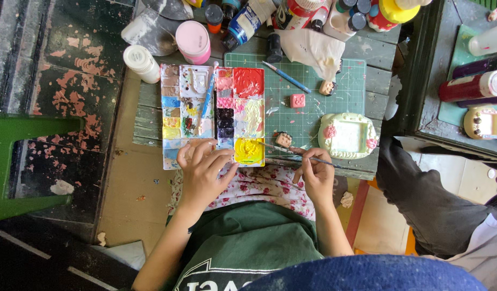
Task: The person sits at a cluttered craft table and paints small plaster figurines with a paintbrush. They dip the brush into paint bottles and a palette, mix colors on the palette, hold a small orange paint cup, and apply paint to the figurines and a decorative frame piece.
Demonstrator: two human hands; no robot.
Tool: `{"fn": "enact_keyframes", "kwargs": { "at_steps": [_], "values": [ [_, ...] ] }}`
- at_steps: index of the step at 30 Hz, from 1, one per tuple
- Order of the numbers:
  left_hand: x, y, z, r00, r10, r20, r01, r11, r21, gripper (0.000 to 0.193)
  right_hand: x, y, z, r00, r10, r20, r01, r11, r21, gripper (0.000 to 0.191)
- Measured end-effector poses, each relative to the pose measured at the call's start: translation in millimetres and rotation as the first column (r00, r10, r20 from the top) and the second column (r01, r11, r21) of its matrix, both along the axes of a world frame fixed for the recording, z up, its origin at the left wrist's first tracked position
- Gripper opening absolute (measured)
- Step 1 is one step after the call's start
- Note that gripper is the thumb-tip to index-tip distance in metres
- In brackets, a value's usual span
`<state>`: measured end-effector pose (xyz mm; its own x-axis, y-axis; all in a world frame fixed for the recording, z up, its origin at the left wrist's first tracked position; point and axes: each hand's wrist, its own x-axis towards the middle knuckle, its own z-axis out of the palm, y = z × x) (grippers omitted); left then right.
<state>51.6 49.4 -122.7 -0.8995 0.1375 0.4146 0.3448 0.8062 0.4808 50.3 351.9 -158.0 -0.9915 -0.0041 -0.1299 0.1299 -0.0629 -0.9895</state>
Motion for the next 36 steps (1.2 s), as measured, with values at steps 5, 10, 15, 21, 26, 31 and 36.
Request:
{"fn": "enact_keyframes", "kwargs": {
  "at_steps": [5, 10, 15, 21, 26, 31, 36],
  "values": [
    [1, 1, 0, 1.000, 0.002, 0.009, -0.002, 1.000, 0.004, 0.020, 2, 2, -4, 1.000, -0.005, 0.017, 0.004, 0.998, 0.068, 0.006],
    [0, 1, 2, 1.000, -0.009, 0.021, 0.009, 1.000, 0.004, 0.021, 7, 15, 9, 0.996, -0.080, -0.035, 0.079, 0.996, -0.032, 0.004],
    [1, 2, 10, 0.999, -0.025, 0.033, 0.025, 1.000, -0.007, 0.021, 6, 43, 32, 0.927, -0.369, -0.071, 0.351, 0.917, -0.190, 0.007],
    [-11, 34, 16, 0.994, -0.041, 0.099, 0.039, 0.999, 0.017, 0.021, 3, 50, 45, 0.850, -0.499, -0.167, 0.488, 0.867, -0.103, 0.012],
    [-19, 79, 16, 0.991, -0.046, 0.123, 0.060, 0.992, -0.111, 0.046, 5, 44, 44, 0.814, -0.567, -0.127, 0.537, 0.818, -0.207, 0.012],
    [-25, 94, 18, 0.982, -0.012, 0.189, 0.046, 0.983, -0.176, 0.050, 13, 39, 38, 0.801, -0.596, -0.057, 0.574, 0.792, -0.207, 0.008],
    [-29, 89, 24, 0.981, -0.008, 0.194, 0.028, 0.995, -0.098, 0.036, 21, 36, 34, 0.845, -0.529, -0.075, 0.482, 0.816, -0.319, 0.011]
  ]
}}
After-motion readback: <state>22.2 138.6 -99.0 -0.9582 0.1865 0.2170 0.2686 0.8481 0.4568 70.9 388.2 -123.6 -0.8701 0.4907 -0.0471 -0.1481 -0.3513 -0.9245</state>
